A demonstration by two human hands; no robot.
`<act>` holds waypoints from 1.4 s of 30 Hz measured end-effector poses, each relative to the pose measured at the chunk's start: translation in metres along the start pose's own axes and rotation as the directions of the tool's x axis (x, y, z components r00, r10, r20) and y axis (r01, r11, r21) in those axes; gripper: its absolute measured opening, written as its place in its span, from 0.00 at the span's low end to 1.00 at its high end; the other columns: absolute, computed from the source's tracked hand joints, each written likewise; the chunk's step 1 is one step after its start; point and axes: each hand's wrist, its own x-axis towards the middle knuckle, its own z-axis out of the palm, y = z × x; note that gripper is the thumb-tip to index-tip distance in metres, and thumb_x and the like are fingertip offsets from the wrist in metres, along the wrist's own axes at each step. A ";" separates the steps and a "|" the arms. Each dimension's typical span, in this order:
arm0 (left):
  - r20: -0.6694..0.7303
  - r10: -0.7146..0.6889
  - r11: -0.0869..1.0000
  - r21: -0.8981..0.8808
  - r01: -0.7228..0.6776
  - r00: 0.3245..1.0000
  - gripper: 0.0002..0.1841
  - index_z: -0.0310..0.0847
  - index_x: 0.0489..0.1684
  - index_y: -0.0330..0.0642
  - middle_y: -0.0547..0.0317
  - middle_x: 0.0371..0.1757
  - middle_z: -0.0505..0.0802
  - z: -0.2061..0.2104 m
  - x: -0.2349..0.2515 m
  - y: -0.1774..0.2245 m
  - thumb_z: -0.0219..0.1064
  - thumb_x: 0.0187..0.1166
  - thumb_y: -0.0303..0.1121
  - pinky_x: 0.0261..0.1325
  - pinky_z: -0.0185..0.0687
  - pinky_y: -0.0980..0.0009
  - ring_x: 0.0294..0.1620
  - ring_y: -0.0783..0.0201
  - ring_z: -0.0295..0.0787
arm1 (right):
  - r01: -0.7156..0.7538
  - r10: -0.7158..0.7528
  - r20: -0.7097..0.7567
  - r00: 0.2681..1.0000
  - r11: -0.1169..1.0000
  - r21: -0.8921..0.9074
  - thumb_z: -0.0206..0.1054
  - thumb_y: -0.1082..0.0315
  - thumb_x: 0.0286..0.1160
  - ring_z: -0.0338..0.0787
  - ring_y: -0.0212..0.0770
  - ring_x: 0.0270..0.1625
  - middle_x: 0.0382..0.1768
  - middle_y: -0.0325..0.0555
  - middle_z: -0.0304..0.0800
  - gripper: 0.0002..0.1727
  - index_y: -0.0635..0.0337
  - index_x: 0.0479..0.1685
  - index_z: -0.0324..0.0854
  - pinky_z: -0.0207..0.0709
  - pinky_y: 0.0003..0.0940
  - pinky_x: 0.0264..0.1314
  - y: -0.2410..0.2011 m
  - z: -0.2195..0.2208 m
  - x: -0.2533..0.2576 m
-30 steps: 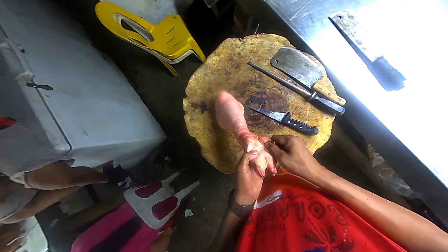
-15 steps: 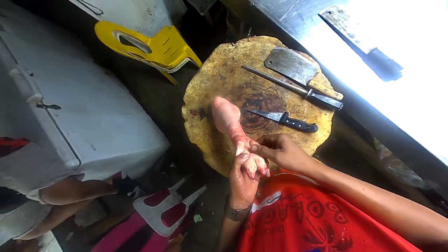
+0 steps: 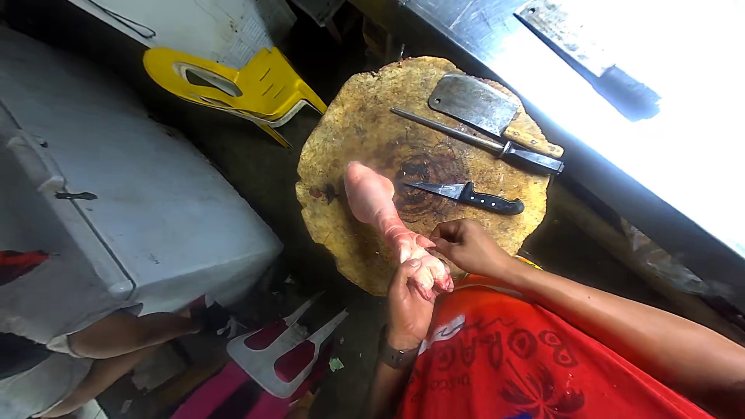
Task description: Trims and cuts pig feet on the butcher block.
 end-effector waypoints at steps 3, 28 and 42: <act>0.009 -0.004 0.999 -0.042 0.004 1.000 0.15 0.78 0.50 0.36 0.44 0.36 0.89 -0.001 0.001 0.003 0.60 0.75 0.39 0.37 0.90 0.60 0.33 0.54 0.91 | 0.044 -0.052 0.036 0.998 0.979 0.199 0.65 0.62 0.83 0.81 0.26 0.24 0.23 0.33 0.86 0.11 0.54 0.35 0.90 0.75 0.26 0.29 0.007 -0.003 -0.007; -0.071 -0.019 0.997 0.068 0.024 0.997 0.12 0.77 0.48 0.37 0.46 0.34 0.89 0.006 0.007 -0.008 0.52 0.82 0.35 0.36 0.91 0.60 0.31 0.55 0.91 | -0.060 0.072 -0.087 0.994 0.990 0.125 0.68 0.61 0.73 0.81 0.30 0.21 0.18 0.34 0.82 0.11 0.52 0.24 0.84 0.76 0.34 0.27 -0.003 0.005 -0.007; 0.007 0.003 1.000 0.001 -0.003 1.000 0.15 0.79 0.48 0.37 0.44 0.36 0.90 -0.001 0.006 -0.004 0.64 0.72 0.39 0.37 0.90 0.58 0.33 0.53 0.92 | -0.068 0.009 0.132 0.991 0.889 0.452 0.66 0.61 0.84 0.84 0.27 0.27 0.29 0.36 0.89 0.11 0.58 0.41 0.89 0.78 0.23 0.31 0.006 -0.003 -0.012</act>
